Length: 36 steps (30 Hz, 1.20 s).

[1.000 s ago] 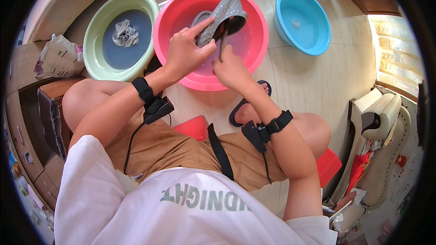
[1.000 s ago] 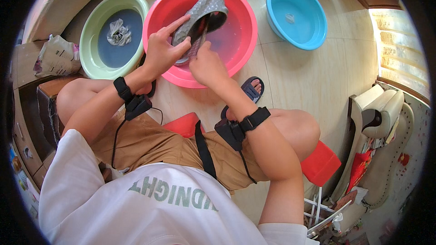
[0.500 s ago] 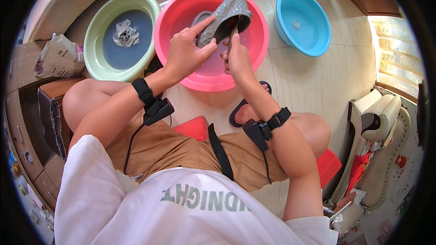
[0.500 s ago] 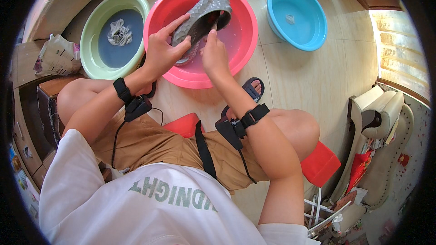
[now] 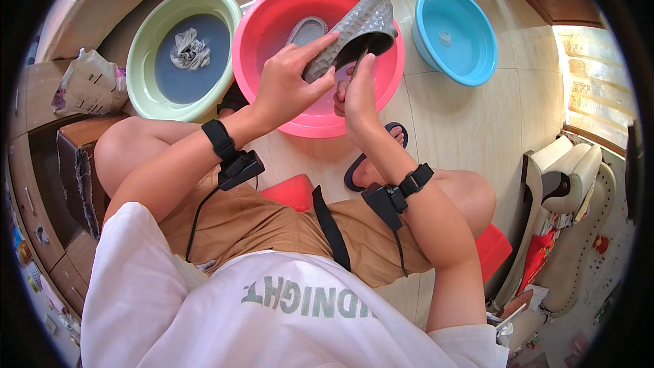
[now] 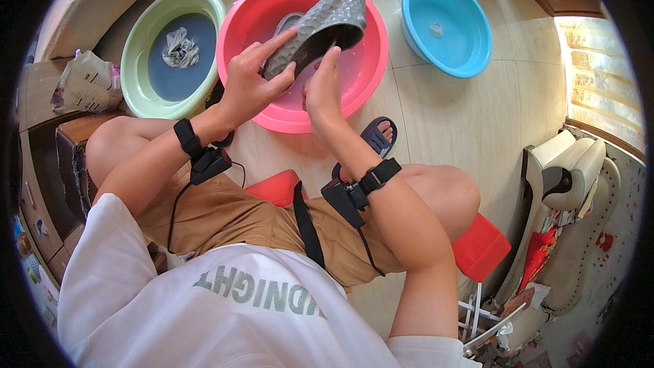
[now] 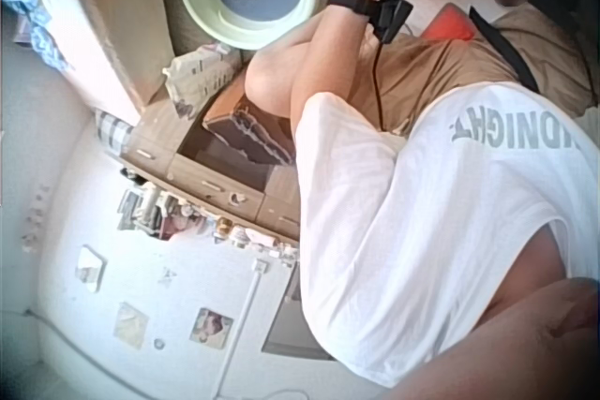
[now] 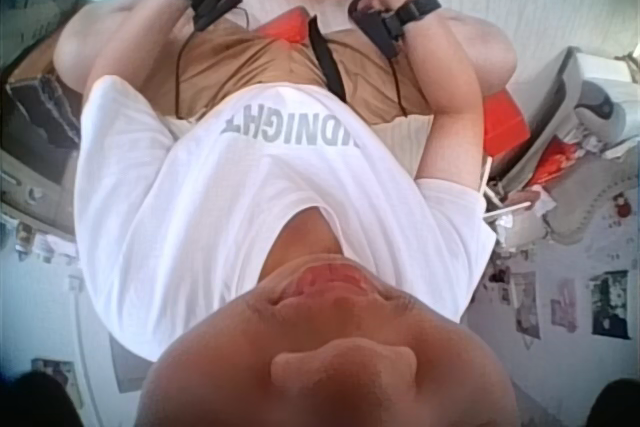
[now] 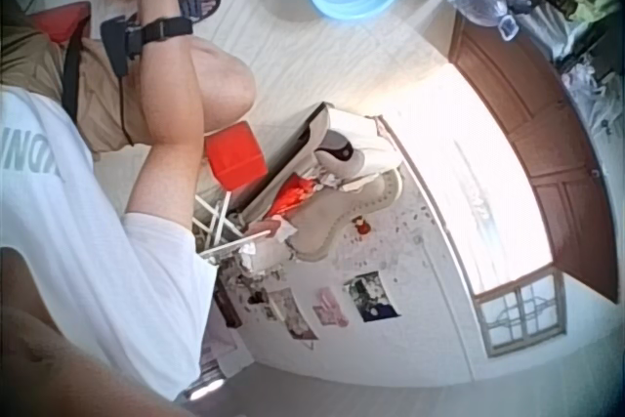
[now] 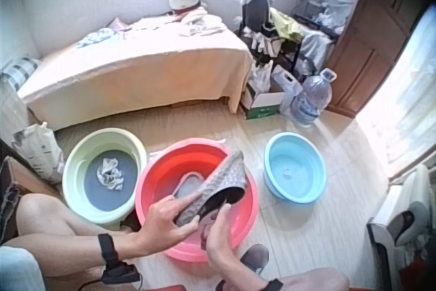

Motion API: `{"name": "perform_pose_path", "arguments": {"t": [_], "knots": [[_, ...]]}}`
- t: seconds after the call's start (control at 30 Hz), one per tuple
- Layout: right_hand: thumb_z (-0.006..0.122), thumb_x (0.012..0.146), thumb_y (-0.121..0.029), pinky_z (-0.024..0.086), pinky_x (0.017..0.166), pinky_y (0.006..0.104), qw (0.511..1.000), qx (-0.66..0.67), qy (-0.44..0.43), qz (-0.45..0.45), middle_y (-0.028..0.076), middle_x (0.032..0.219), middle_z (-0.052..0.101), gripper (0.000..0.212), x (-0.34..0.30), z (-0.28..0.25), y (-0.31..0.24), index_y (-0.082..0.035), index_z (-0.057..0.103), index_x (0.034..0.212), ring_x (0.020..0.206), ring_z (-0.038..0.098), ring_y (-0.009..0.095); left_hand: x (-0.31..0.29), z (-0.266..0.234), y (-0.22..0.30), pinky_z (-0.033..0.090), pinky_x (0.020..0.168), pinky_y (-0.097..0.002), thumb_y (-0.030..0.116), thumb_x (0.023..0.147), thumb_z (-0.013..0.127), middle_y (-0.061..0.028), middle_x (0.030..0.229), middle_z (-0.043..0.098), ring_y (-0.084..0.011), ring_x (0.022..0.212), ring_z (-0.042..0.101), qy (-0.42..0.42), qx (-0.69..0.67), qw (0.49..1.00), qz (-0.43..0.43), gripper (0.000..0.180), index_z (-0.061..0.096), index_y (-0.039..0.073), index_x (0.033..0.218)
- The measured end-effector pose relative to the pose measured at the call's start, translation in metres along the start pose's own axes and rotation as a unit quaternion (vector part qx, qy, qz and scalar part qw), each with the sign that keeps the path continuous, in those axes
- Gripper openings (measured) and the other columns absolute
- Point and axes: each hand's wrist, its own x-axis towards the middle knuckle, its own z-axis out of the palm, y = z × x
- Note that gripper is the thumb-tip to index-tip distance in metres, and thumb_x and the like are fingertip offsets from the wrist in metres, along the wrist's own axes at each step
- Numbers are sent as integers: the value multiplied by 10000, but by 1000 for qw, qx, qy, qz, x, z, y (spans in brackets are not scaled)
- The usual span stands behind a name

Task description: The person scrubs grey foam sandals with a wooden-handled brush over a pink basin of water.

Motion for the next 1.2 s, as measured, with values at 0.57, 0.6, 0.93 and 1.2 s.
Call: {"name": "perform_pose_path", "arguments": {"t": [0.57, 0.6, 0.93, 1.2], "knots": [[218, 1048, -580, 226, 369, 287, 982, -174, -61, -47, 0, 503, 360, 558, 0, -3, 47, -57, 410, 1053, 377, 297, 121, -2, 5, -16, 537, 721, -426, 245, 819, 724, -223, 842, 676, -356, 781, 648, -5, 79, 996, -41, 531, 640, 108, 1325], [220, 1046, -586, 225, 370, 287, 982, -174, -60, -46, 0, 505, 359, 556, 3, -4, 46, -61, 406, 1045, 379, 298, 121, -2, 5, -16, 537, 721, -424, 249, 821, 725, -225, 843, 676, -355, 781, 648, -7, 78, 996, -43, 531, 639, 108, 1326], [250, 1034, -614, 202, 417, 283, 993, -110, -42, -9, -26, 535, 351, 535, 16, -9, 2, -107, 405, 961, 409, 282, 108, -2, 1, -5, 513, 694, -371, 172, 822, 736, -222, 843, 672, -295, 733, 632, -38, 35, 999, -15, 534, 633, 91, 1340], [246, 1034, -618, 204, 421, 275, 995, -90, -38, 24, -25, 548, 373, 529, 10, -5, -2, -115, 398, 970, 410, 277, 105, -1, -3, -2, 509, 669, -369, 182, 826, 743, -230, 839, 673, -298, 708, 630, -51, 43, 998, -14, 518, 643, 89, 1325]]}}
